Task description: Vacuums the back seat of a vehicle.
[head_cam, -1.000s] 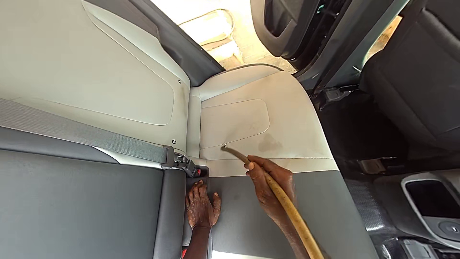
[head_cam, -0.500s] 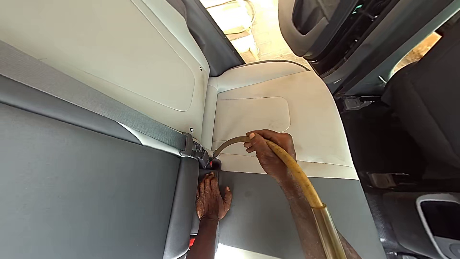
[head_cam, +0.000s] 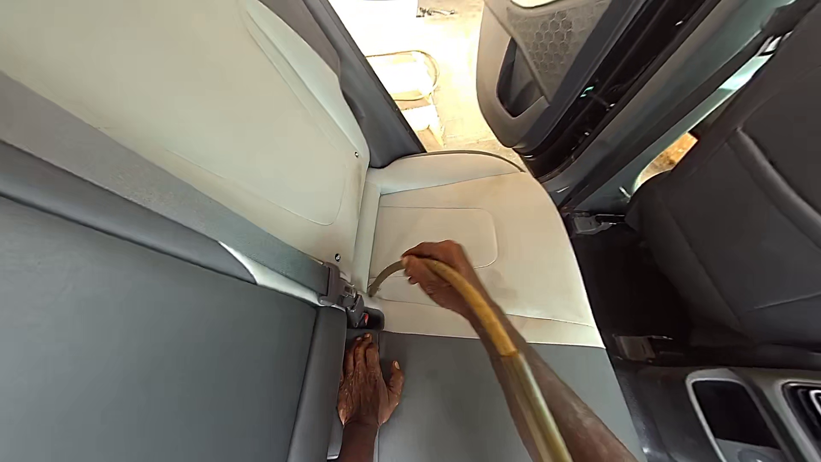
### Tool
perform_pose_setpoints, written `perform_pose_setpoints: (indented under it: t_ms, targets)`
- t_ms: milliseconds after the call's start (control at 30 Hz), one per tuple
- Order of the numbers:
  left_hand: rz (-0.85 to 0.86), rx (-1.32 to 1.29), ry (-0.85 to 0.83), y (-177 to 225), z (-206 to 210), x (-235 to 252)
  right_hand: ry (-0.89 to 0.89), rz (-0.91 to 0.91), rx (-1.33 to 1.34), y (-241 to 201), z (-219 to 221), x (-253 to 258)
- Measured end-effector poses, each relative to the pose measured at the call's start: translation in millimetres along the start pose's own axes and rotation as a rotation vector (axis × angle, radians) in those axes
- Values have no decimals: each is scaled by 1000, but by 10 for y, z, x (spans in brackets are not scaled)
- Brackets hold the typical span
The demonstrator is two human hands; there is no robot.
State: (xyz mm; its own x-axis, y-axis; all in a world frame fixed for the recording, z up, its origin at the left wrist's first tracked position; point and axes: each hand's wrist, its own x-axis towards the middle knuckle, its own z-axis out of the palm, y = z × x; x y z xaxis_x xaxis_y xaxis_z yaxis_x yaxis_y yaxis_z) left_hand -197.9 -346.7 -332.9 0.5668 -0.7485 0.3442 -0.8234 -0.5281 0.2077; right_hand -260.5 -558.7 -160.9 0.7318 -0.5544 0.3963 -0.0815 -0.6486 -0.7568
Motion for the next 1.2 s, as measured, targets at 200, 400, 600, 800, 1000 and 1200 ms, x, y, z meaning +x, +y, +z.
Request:
perform_pose_setpoints:
  t_ms: [200, 400, 600, 800, 1000, 1200]
  targets:
    - [12, -29, 70, -35, 50, -7, 124, 67, -364, -348, 92, 326]
    - [14, -50, 82, -46, 76, -14, 116, 60, -546, -605, -403, 286]
    - [9, -66, 43, -22, 35, 27, 218, 170, -676, -652, -1500, 219]
    - [-14, -63, -11, -56, 41, -1, -111, -23, 18, -1211, -1249, 102]
    - [-14, -45, 1, -67, 53, 3, -99, 39, -545, -1068, -1589, -45]
    - [-12, -116, -39, -77, 24, 26, 87, 74, -388, -1052, -1696, -481]
